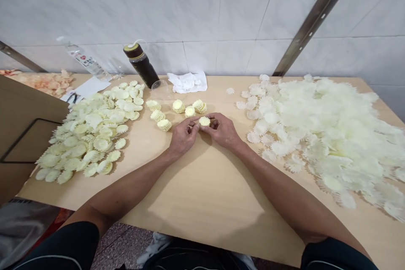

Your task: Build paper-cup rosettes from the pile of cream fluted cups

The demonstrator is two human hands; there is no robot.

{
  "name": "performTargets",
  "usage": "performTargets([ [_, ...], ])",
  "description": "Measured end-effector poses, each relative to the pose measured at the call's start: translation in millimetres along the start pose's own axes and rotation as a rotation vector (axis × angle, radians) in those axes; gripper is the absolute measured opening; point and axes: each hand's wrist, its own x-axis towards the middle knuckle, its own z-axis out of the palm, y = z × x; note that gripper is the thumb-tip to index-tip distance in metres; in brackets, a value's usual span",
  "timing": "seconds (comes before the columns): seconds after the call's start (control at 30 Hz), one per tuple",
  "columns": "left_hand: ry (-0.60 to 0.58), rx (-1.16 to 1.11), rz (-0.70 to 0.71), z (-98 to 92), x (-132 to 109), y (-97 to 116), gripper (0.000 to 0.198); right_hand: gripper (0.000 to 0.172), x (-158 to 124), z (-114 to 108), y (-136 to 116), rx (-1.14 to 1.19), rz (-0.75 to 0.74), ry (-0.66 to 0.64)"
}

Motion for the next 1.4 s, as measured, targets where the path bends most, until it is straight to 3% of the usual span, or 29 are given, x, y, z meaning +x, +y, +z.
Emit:
performTargets([
  [0.13,-0.015,-0.038,-0.001,0.5,0.7,-0.8,0.026,0.049,-0.9,-2.7,-4.3,0.095,0.034,-0.025],
  [0.4,-0.015,-0.135,-0.027,3.3,0.7,-5.7,0.026,0.046,-3.7,-0.9,-1.3,0.071,0.014,-0.020],
  [0.63,0.031,-0.138,0.053,2.7,-2.6,-3.9,0.033,0.058,-8.3,3.6,-7.7,0.191,-0.007,0.110],
  [0.93,-0.010,0.027,0.083,2.0,-0.3,-5.7,0.021,0.054,-5.4,3.0,-7.7,0.211,0.071,-0.002],
  [1.07,-0.008,0.092,0.122,1.2,0.7,-8.5,0.019,0.055,-5.4,0.9,-9.9,0.311,0.118,-0.015],
  [1.27,0.018,-0.003,0.101,0.4,1.1,-8.4,0.017,0.067,0.5,-5.7,-4.0,0.491,0.176,0.109],
  [1.4,0.067,-0.018,0.150,-0.9,-3.6,-0.3,0.016,0.068,7.6,-19.0,-2.5,0.535,0.214,0.089],
])
